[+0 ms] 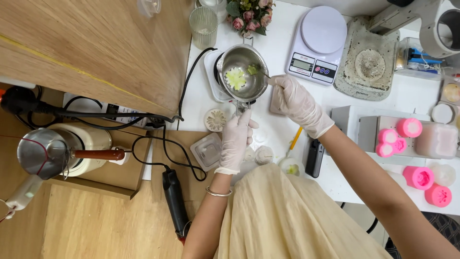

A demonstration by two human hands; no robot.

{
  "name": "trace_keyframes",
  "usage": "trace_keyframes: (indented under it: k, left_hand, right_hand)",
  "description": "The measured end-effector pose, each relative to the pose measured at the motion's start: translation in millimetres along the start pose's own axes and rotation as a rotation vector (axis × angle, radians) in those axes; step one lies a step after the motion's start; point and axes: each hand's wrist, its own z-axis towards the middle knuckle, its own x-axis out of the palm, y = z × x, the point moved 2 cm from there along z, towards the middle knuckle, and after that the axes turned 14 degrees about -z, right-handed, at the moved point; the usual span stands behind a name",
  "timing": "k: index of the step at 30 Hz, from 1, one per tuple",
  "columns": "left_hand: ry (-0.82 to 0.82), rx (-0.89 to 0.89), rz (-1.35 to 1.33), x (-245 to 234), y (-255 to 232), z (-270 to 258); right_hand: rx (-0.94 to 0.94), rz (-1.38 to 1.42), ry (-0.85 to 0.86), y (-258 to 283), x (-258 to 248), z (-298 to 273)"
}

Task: Preparing and melting wax for candle production at a workstation.

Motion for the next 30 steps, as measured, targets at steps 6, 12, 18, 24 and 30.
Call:
trace_keyframes:
  k: [6, 12, 18, 24, 30]
  left_hand:
    - [-0.002, 0.01, -0.024, -5.3, -9.9, -2.6]
    - [0.066, 0.017, 0.001, -10.1, -25.0, 16.0]
    - [0.072, 0.008, 0.118, -16.7, -26.4, 20.6]
    - [0.015, 0.058, 0.112, -43.4, -29.2, -11.3]
    - [-0.18, 0.253, 0.217, -112.8, -22.8, -83.3]
  right_hand:
    - [0.292, 0.342, -0.01, -5.7, 14.0, 4.0]
    - [0.535, 0.472, 0.051, -12.7, 42.3, 1.6]
    - [0.8, 0.927, -0.101, 5.1, 54.1, -26.9]
    - [1.287, 1.047, -0.013, 17.1, 119.7, -67.1]
    - [1.28, 1.007, 0.263, 16.5, 155.2, -59.6]
